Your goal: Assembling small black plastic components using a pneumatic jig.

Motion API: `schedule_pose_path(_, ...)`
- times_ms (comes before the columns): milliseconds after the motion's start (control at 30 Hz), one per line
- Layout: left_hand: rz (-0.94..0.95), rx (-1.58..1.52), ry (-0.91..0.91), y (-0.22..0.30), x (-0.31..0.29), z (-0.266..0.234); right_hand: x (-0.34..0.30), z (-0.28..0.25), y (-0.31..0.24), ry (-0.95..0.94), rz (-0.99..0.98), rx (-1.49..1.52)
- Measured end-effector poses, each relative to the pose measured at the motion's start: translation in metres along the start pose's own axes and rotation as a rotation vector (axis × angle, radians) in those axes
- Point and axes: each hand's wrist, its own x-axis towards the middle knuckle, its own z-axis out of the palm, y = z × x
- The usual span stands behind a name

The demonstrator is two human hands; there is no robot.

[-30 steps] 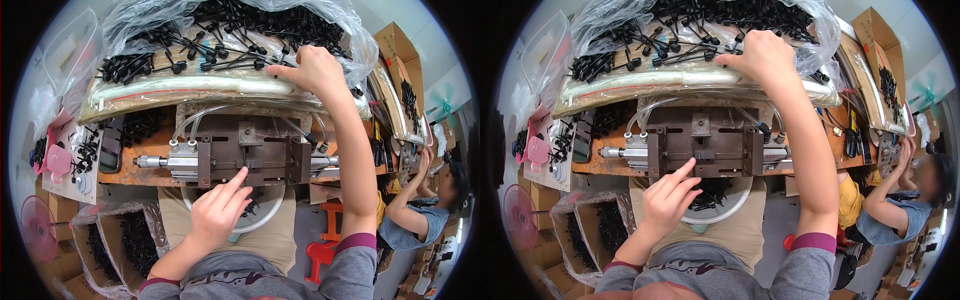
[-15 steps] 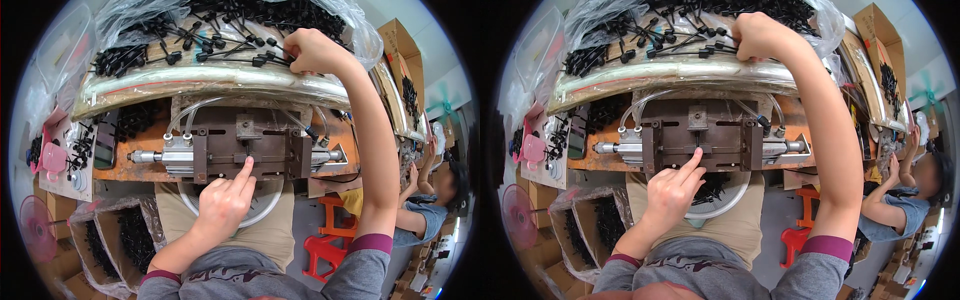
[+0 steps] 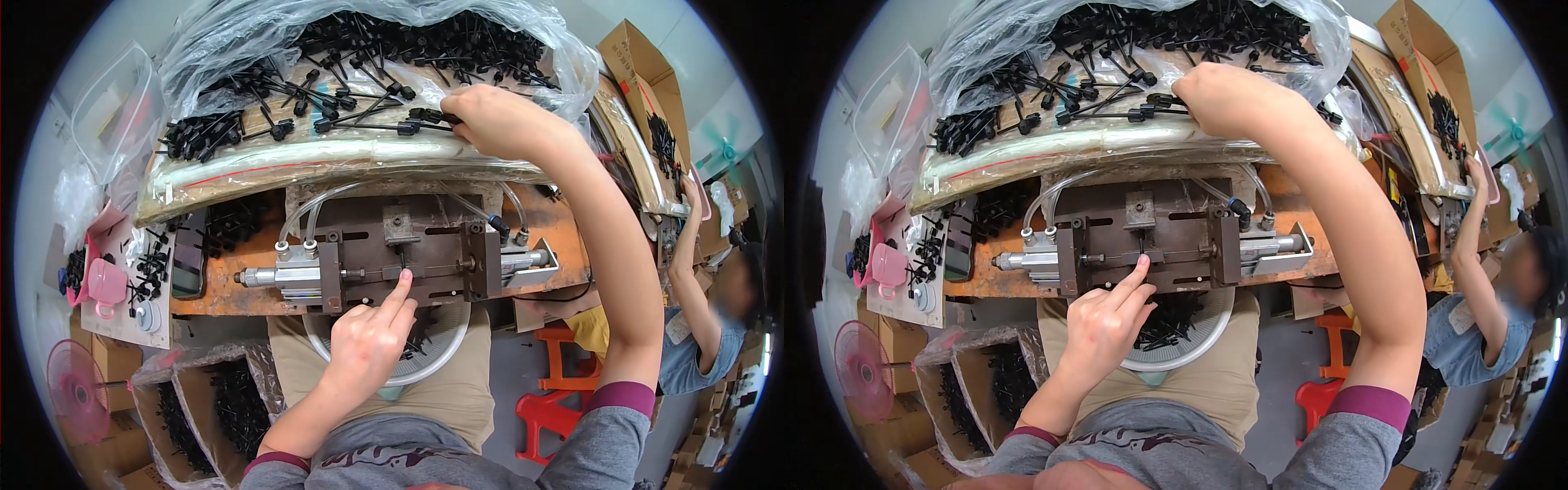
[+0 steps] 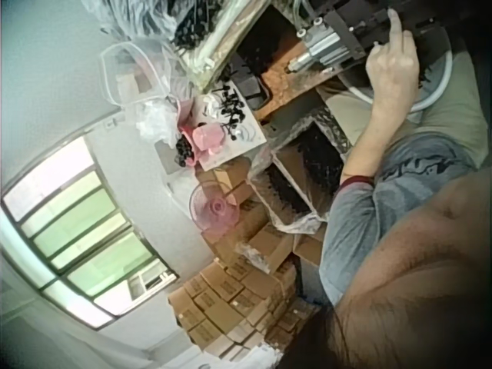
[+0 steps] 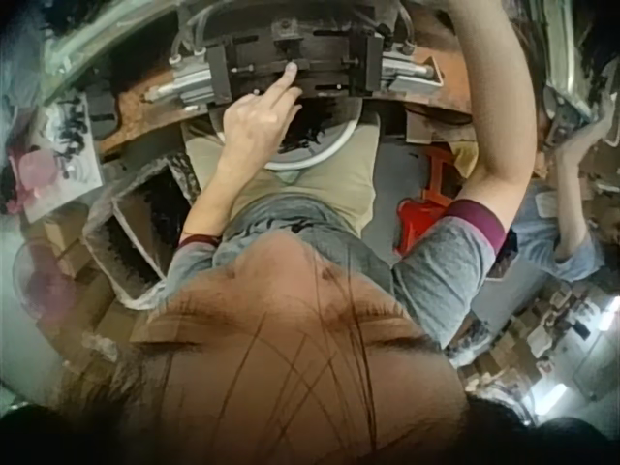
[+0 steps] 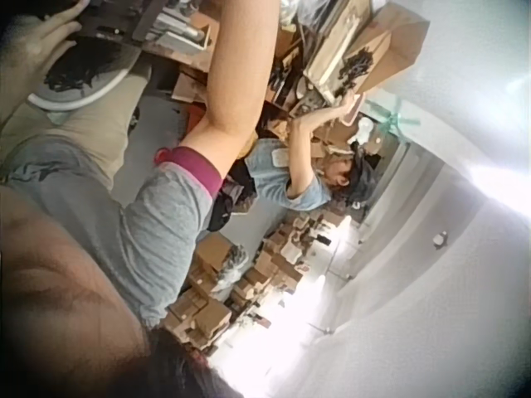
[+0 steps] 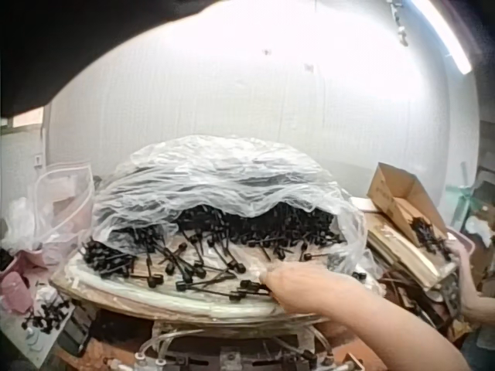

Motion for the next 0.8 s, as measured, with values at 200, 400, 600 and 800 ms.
schedule_pose_path(200, 0.022, -0.086, 0.010, 0.001, 0.000, -0.010, -0.033, 0.008, 0.006, 0.342, 0.018, 0.061)
schedule_pose_path(400, -0.398, -0.838, 0.056, 0.004, -0.004, -0.044, -0.080, 0.022, -0.065, 0.574, -0.080, 0.118)
schedule_pose_path(600, -0.615, -1.553, 0.091, -0.007, 0.002, -0.053, -0.116, 0.057, -0.123, 0.612, -0.320, 0.014)
schedule_pose_path(800, -0.370, -1.105, 0.155, -0.001, -0.010, -0.043, -0.123, 0.078, -0.120, 0.774, -0.276, 0.175)
